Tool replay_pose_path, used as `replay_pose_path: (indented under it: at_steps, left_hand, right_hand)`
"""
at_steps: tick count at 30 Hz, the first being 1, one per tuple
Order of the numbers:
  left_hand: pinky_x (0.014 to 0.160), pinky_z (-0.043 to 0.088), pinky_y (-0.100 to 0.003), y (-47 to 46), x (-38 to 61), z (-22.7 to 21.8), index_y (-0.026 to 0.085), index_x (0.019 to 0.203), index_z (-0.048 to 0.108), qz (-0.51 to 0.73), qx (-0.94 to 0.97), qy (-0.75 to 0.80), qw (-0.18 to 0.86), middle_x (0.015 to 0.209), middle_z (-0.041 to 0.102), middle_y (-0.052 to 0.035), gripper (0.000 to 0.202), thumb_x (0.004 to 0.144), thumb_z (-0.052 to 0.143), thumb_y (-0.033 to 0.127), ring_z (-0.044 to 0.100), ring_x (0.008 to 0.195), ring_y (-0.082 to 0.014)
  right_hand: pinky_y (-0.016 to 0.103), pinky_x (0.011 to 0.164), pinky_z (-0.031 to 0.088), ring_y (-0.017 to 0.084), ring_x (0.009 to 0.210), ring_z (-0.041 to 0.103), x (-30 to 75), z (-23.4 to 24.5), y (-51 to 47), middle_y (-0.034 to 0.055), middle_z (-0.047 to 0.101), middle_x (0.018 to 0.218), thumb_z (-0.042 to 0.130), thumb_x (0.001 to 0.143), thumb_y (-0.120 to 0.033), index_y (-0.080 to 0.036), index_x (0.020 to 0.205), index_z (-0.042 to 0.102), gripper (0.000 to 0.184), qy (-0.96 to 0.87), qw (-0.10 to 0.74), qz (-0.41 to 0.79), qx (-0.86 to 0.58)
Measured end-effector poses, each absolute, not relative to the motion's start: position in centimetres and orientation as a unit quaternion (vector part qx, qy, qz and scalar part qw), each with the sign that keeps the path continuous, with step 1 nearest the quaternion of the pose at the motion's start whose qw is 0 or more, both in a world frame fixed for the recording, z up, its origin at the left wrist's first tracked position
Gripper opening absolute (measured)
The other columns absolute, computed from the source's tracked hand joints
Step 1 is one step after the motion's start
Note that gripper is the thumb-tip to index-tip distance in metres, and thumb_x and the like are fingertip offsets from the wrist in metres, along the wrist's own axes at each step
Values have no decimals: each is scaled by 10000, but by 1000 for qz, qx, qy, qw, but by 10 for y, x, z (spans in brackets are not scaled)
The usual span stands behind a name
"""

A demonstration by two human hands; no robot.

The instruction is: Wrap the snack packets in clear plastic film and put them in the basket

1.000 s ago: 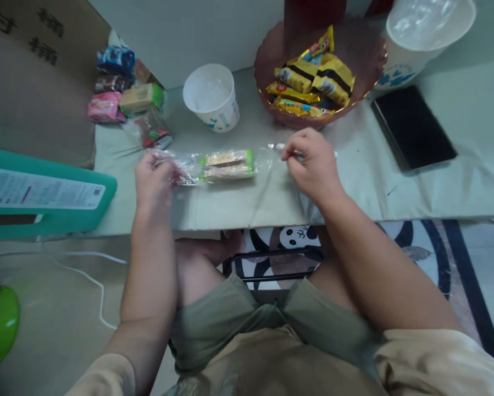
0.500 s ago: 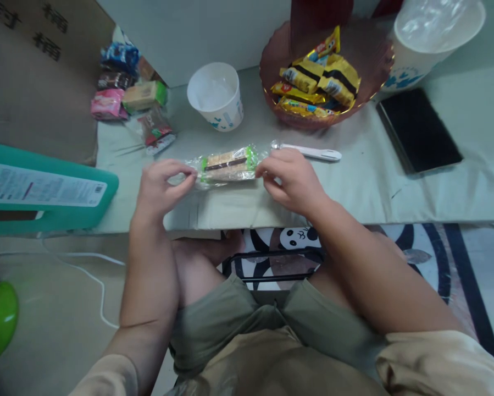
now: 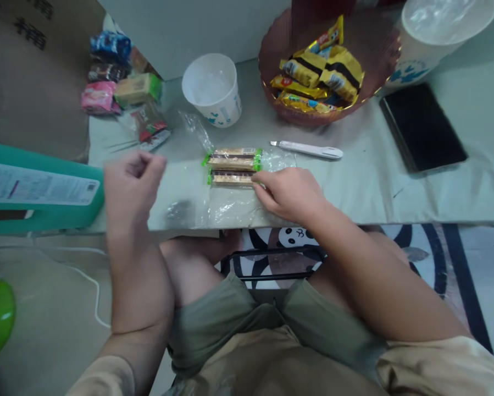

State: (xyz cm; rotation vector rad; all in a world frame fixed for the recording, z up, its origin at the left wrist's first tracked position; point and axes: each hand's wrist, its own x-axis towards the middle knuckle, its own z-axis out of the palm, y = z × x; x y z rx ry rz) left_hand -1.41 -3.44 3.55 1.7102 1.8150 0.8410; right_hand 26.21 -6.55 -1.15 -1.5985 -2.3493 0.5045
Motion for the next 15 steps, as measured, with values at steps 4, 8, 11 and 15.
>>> replay_pose_path:
  at_steps: [4, 8, 11, 15]
  left_hand:
    - [614, 418, -309, -17, -22, 8, 223, 819, 674, 270, 586, 698, 311, 748, 628, -33, 518, 865, 551, 724, 572, 703, -182]
    - [789, 530, -366, -26, -1, 13, 226, 962, 697, 211, 620, 675, 341, 952, 731, -78, 556, 850, 528, 744, 676, 923, -253]
    - [905, 523, -438, -43, 29, 26, 228, 925, 652, 143, 637, 716, 249, 1014, 741, -106, 460, 786, 643, 667, 677, 991, -307]
    - [854, 513, -430, -46, 42, 22, 240, 713, 555, 117, 650, 722, 205, 780, 689, -74, 211, 754, 682, 403, 681, 891, -307]
  right_hand:
    - [359, 676, 419, 268, 837, 636, 249, -20, -59, 126, 725, 956, 482, 930, -262, -185, 1068, 753, 314, -777, 205, 108, -585]
    - [452, 854, 490, 327, 1032, 615, 239, -30, -54, 180, 689, 1149, 527, 917, -223, -152, 1173, 717, 326, -798, 253, 90, -540]
    - [495, 969, 477, 332, 1143, 596, 229, -39, -52, 153, 694, 1227, 535, 933, -212, -192, 1171, 702, 291, -828, 267, 109, -481]
    - [514, 1108, 417, 325, 1326, 542, 218, -46, -54, 116, 675, 1364, 529, 943, -177, -223, 1235, 671, 328, -832, 272, 120, -468]
